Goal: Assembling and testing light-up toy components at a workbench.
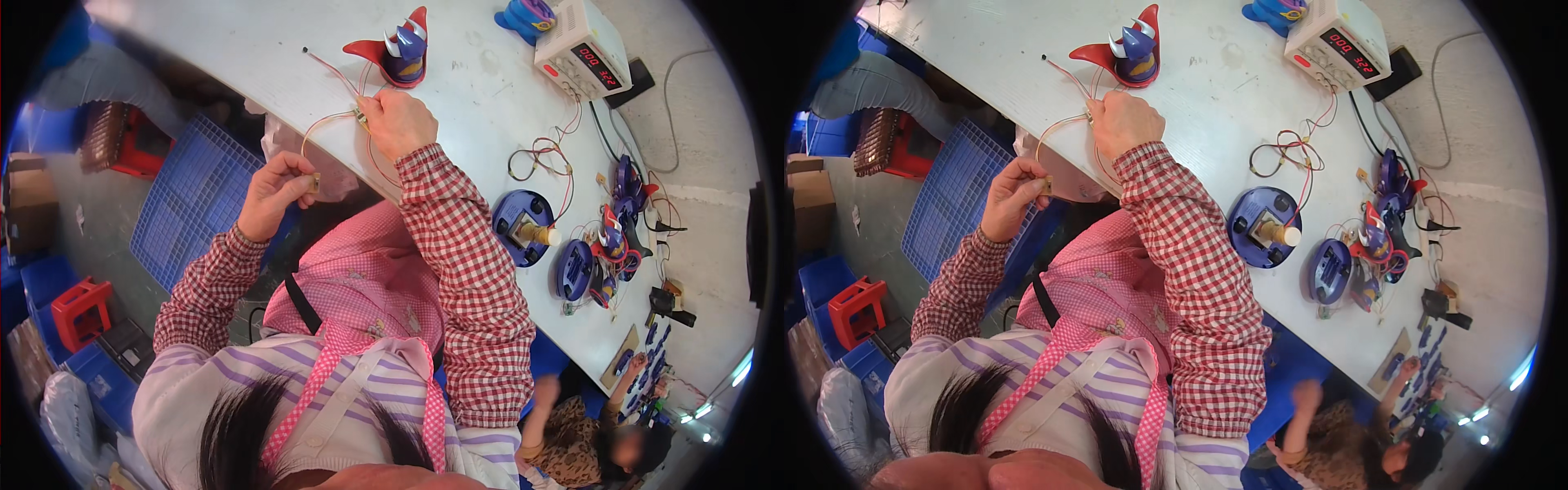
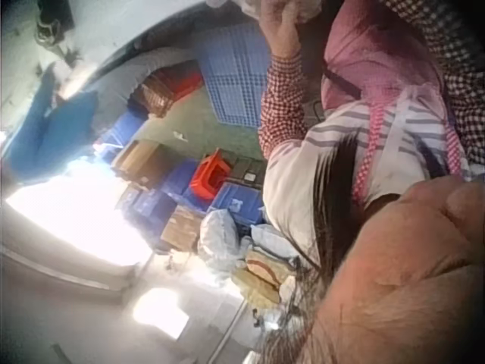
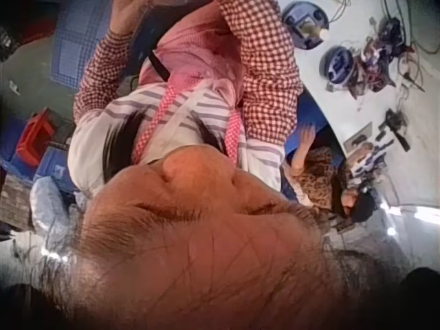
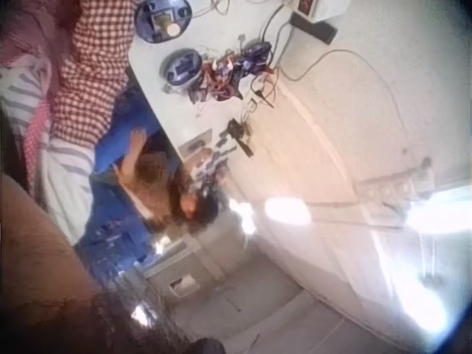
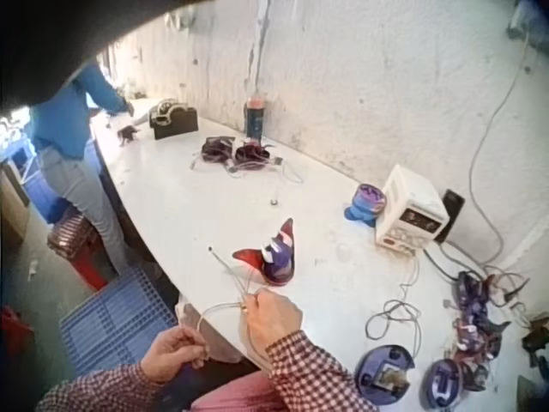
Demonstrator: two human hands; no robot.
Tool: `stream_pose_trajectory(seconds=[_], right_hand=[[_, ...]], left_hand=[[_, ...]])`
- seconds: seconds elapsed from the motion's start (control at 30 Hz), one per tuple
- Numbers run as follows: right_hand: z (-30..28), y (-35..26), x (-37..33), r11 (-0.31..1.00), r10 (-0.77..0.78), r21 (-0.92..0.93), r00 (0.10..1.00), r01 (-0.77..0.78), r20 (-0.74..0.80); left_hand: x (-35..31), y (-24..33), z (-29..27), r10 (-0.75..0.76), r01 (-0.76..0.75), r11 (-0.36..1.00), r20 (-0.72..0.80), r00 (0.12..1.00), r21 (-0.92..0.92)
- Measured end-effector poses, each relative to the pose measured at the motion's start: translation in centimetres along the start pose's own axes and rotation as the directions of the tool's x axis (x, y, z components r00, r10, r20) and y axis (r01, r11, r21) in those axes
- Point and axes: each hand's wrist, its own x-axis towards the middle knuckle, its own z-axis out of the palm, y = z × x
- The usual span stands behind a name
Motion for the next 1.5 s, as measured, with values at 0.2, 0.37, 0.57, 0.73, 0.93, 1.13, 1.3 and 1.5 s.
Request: stream_pose_trajectory(seconds=[0.2,0.37,0.57,0.73,0.93,1.13,1.3,1.5], right_hand=[[0.0,0.0,-0.1,1.0,-0.004,-0.002,1.0,0.004,-0.01],[-0.1,0.1,0.0,1.0,0.005,0.009,1.0,-0.005,0.011],[0.1,0.0,0.4,0.999,-0.005,0.032,1.0,0.006,-0.013],[-0.4,-0.2,0.3,0.998,-0.017,0.063,1.0,0.017,-0.006],[-0.5,-0.1,-0.2,0.997,-0.059,0.056,0.997,0.061,-0.044],[-3.2,2.9,-4.0,0.899,-0.232,0.189,0.796,0.394,-0.559],[-6.8,7.0,-16.1,0.841,-0.099,0.442,0.893,0.311,-0.44],[-1.3,8.2,-17.7,0.941,-0.174,0.188,0.876,0.282,-0.449]], left_hand=[[0.0,0.6,0.2,0.026,-0.026,1.0,-0.018,1.0,0.001],[0.2,1.1,1.1,0.018,-0.018,1.0,-0.01,1.0,0.006],[0.2,1.1,1.7,-0.003,0.003,0.999,0.002,1.0,0.041],[0.2,0.6,2.1,-0.012,0.01,0.998,0.026,1.0,0.067],[0.0,0.4,2.3,0.012,-0.018,0.996,0.07,0.997,0.091],[-0.2,0.3,2.8,-0.014,0.004,0.995,0.101,0.995,0.105],[-0.6,0.7,1.8,0.012,-0.019,0.992,0.053,0.999,0.122],[0.1,0.8,2.5,-0.026,0.006,0.987,0.121,0.992,0.162]])
